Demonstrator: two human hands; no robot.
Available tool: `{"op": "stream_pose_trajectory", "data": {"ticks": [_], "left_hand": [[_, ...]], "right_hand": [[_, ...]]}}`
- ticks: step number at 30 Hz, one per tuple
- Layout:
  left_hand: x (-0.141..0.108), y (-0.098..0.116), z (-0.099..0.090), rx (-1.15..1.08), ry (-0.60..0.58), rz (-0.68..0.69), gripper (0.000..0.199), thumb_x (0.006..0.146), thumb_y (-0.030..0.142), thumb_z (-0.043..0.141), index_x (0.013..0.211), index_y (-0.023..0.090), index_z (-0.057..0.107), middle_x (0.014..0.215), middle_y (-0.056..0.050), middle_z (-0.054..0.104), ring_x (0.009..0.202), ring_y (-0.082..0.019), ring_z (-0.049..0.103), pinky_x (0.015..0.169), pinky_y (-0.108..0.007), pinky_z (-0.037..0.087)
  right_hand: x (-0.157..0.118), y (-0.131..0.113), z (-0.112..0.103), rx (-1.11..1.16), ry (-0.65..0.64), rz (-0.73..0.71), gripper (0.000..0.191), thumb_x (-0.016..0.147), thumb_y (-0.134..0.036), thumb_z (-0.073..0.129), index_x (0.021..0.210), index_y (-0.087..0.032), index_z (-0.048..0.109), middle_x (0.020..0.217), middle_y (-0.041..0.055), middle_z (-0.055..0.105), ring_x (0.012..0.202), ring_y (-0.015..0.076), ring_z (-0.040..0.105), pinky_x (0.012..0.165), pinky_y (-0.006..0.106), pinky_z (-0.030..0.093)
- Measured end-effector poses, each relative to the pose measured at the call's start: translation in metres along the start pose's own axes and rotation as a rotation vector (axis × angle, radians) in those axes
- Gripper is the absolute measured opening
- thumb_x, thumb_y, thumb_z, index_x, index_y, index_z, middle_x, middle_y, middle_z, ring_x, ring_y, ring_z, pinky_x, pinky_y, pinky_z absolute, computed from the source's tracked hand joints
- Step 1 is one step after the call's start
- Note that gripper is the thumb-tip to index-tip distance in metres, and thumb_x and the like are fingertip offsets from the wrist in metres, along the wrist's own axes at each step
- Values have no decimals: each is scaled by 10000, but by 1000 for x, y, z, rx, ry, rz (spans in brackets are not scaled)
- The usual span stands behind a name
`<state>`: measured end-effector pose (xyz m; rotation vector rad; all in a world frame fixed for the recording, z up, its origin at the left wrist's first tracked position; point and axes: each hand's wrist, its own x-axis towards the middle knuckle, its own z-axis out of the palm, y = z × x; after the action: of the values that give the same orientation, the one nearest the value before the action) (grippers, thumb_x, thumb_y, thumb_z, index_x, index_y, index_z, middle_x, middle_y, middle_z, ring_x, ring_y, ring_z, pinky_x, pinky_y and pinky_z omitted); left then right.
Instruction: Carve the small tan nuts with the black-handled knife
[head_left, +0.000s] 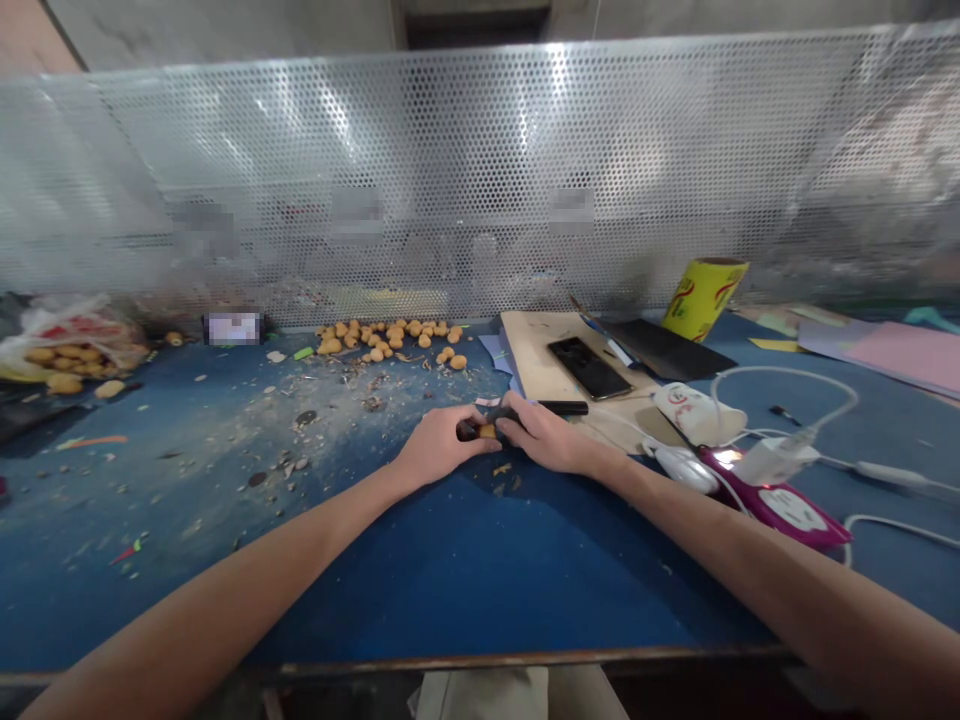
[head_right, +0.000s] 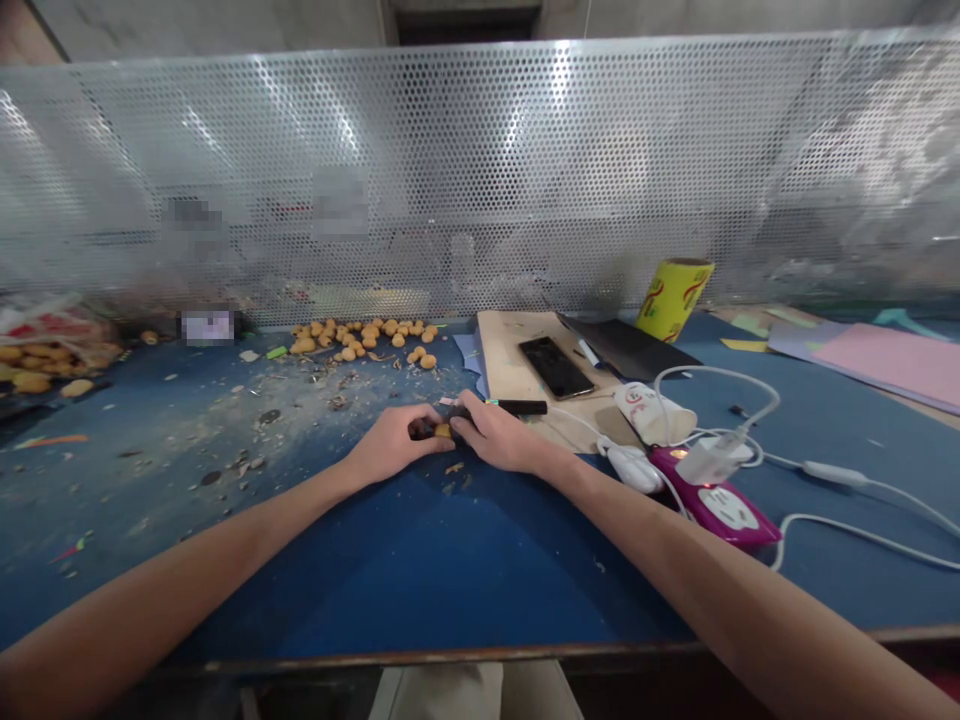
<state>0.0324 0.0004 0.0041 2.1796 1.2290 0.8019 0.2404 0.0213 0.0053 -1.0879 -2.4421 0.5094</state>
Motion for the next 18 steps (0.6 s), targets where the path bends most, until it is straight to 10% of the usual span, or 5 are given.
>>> {"op": "stream_pose_trajectory", "data": {"ticks": [18], "left_hand": [[0,3,-2,14,-5,1,383,783,584,638,847,206,646,749,-9,650,642,-163,577,583,-264,404]], "right_hand": [[0,3,1,-2,8,-5,166,977,-366,353,877,-237,324,798,11,522,708,187,528,621,300,367]]}}
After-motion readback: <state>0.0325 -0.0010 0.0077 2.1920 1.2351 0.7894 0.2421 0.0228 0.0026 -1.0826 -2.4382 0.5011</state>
